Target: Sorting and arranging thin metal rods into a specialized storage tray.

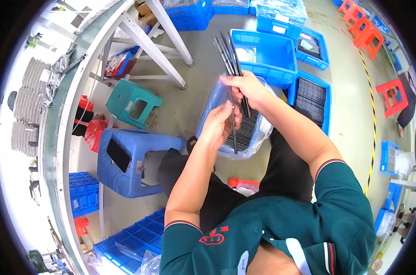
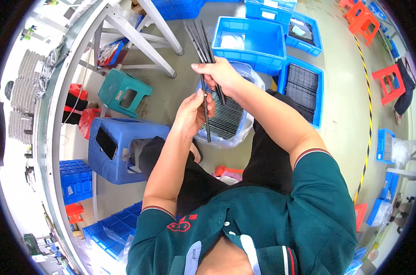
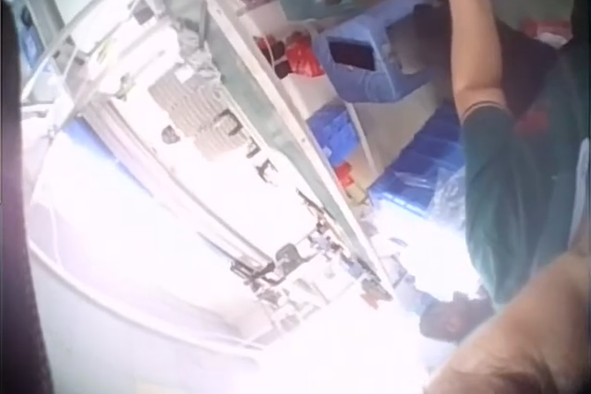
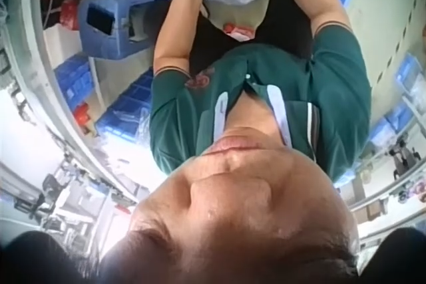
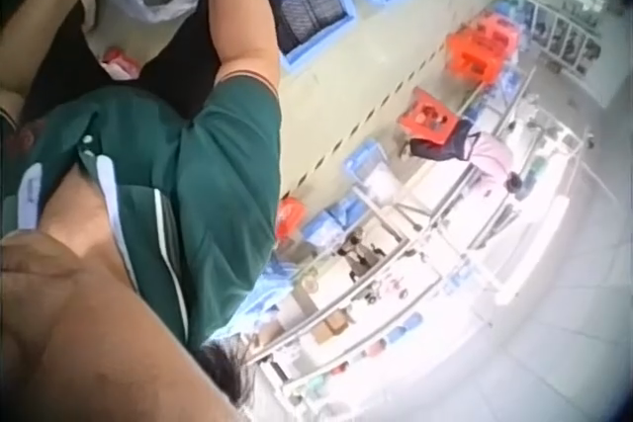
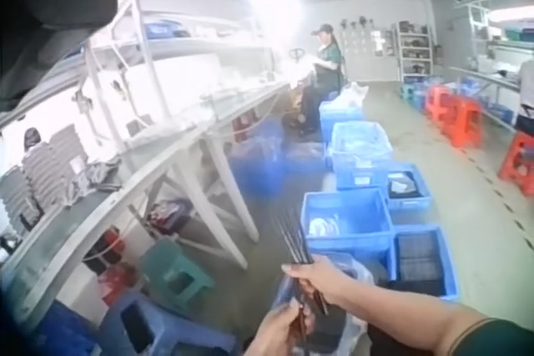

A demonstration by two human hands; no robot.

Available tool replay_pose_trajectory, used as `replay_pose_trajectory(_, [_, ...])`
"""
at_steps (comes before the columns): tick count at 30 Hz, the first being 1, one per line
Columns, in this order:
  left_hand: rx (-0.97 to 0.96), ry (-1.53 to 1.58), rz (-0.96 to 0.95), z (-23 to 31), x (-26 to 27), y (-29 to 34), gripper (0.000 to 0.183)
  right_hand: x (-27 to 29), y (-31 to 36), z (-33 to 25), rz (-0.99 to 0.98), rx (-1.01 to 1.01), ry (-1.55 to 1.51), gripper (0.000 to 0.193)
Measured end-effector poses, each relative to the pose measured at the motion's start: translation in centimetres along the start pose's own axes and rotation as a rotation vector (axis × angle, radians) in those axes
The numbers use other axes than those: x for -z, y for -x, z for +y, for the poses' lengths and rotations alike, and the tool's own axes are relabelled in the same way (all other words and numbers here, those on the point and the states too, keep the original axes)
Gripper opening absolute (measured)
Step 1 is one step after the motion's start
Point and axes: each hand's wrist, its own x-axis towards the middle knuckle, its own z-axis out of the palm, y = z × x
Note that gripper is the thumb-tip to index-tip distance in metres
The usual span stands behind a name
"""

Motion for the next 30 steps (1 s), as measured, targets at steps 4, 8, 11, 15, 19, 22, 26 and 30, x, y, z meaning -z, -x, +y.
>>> replay_pose_trajectory(4, [0.142, -0.216, -0.134, -1.2, 1.1, 0.5, 0.031, 3.1, -2.9, -2.3, 0.259, 0.170, 0.001, 0.030])
replay_pose_trajectory(8, [0.176, -0.339, -0.087, 0.8, 1.6, 2.2, 0.032, 6.4, -3.2, -4.4, 0.278, 0.194, -0.088, 0.030])
replay_pose_trajectory(11, [0.091, -0.180, -0.075, 1.3, 2.6, 1.1, 0.030, 5.2, -2.3, -2.8, 0.244, 0.179, 0.002, 0.034])
replay_pose_trajectory(15, [-0.007, 0.091, -0.157, 1.4, 1.2, 0.2, 0.028, 1.3, -0.6, 0.9, 0.107, 0.030, 0.155, 0.038])
replay_pose_trajectory(19, [0.198, -0.056, -0.212, 1.8, 2.4, 0.6, 0.030, -1.5, 1.7, 0.7, -0.201, -0.069, 0.386, 0.030])
replay_pose_trajectory(22, [0.258, -0.109, -0.208, 2.1, 2.3, 0.9, 0.032, -1.1, 2.1, 1.1, -0.148, 0.041, 0.618, 0.035])
replay_pose_trajectory(26, [0.101, -0.168, 0.141, 3.1, 4.0, 1.6, 0.034, -1.3, 2.7, 0.4, -0.117, 0.029, 0.698, 0.032])
replay_pose_trajectory(30, [-0.233, 0.134, 0.434, 3.9, 7.0, 0.7, 0.027, -0.9, 2.9, 0.5, -0.210, -0.073, 0.521, 0.024])
